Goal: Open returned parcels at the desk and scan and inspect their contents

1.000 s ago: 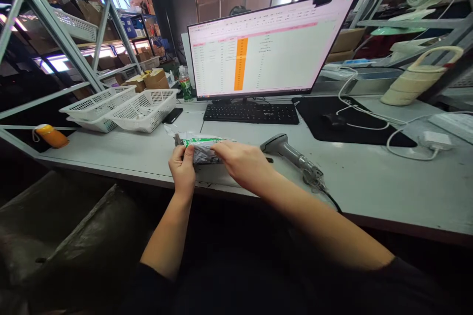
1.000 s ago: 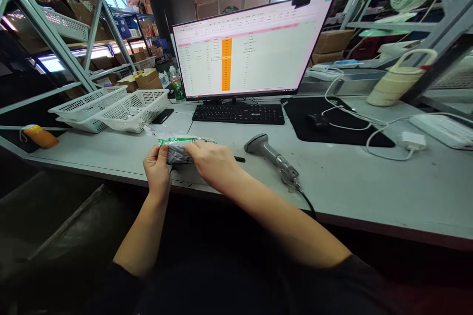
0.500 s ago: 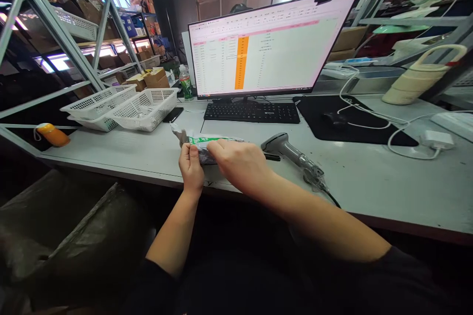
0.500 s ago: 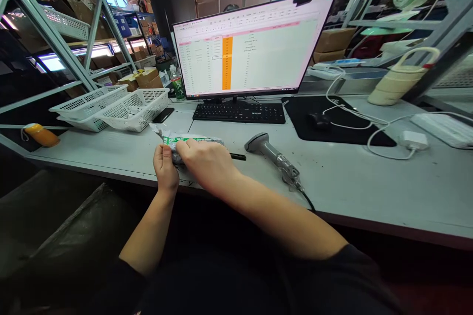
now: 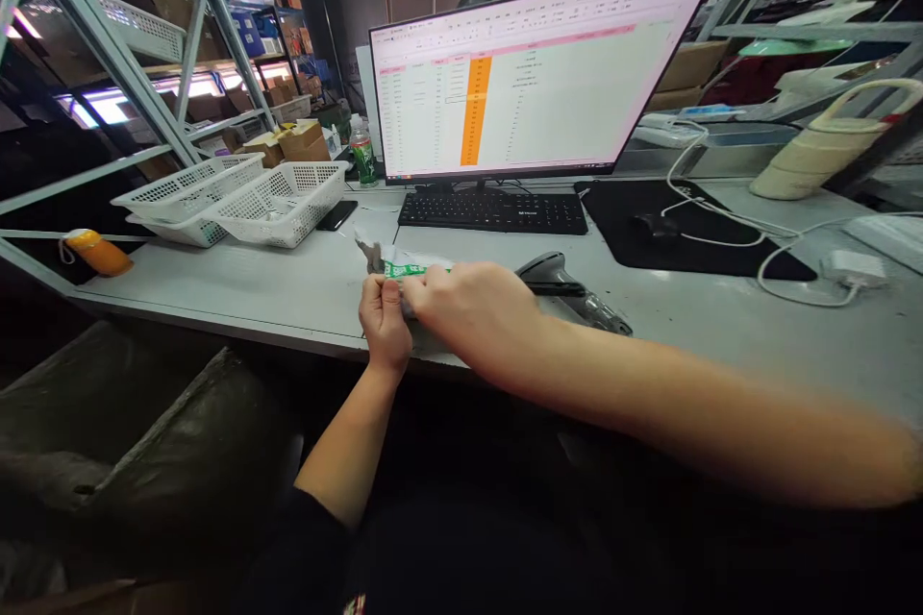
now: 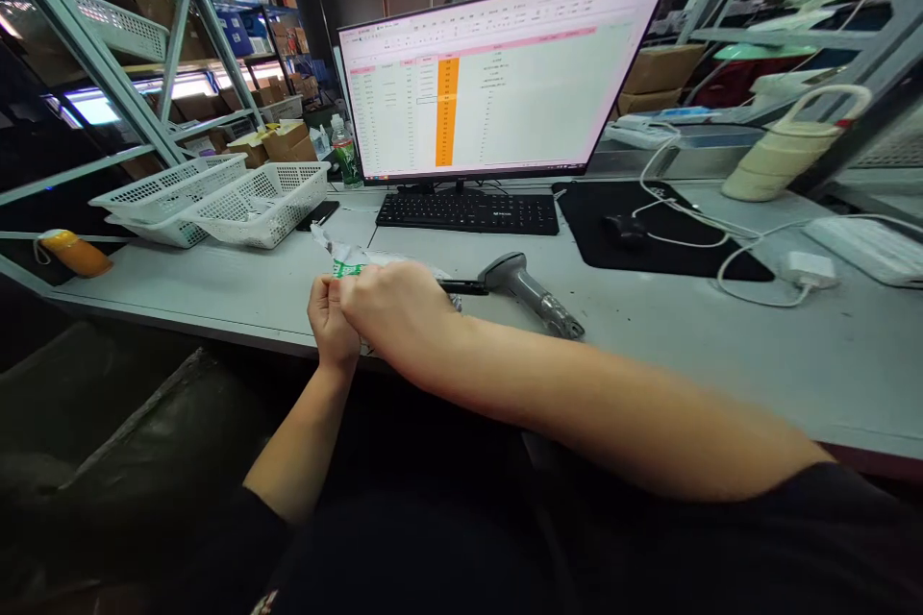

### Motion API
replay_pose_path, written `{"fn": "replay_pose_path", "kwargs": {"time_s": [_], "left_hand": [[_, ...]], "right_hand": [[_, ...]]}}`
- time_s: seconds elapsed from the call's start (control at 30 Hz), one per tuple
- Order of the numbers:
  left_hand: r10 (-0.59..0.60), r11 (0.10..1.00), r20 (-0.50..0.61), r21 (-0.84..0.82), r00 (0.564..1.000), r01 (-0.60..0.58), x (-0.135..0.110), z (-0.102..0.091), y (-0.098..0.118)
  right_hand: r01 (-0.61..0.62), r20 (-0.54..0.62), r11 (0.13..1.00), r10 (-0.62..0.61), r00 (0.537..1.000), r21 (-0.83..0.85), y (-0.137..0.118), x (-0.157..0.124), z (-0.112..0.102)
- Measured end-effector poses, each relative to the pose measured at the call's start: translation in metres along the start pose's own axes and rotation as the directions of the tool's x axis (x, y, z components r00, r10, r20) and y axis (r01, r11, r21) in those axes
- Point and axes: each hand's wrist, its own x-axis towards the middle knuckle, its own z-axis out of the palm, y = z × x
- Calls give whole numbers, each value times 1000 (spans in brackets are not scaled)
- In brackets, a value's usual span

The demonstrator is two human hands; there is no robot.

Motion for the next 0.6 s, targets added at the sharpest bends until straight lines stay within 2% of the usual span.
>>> {"fn": "replay_pose_path", "kwargs": {"time_s": [0.1, 0.17, 0.27, 0.37, 0.47, 0.53, 0.6], "left_hand": [[88, 996, -106, -21, 990, -91, 12, -8, 0], [112, 993, -157, -24, 981, -117, 22, -14, 0], [109, 992, -173, -38, 979, -117, 33, -21, -1], [41, 994, -171, -90, 984, -57, 34, -24, 1], [-28, 995, -110, -98, 994, 17, 28, -26, 7], [-53, 996, -70, -78, 996, 48, 24, -29, 11], [-80, 995, -38, -65, 996, 77, 22, -30, 13]], "right_hand": [[-32, 59, 999, 34, 998, -34, 18, -21, -7], [-74, 36, 996, 76, 996, -50, 36, -36, -4], [-243, -58, 970, 241, 969, -23, 64, -41, 28], [-360, -34, 930, 363, 931, 79, 84, -18, 85], [-347, 93, 911, 334, 938, 222, 92, 17, 132], [-332, 98, 901, 317, 943, 280, 89, 35, 140], [-273, -41, 881, 312, 949, 388, 78, 42, 127]]}}
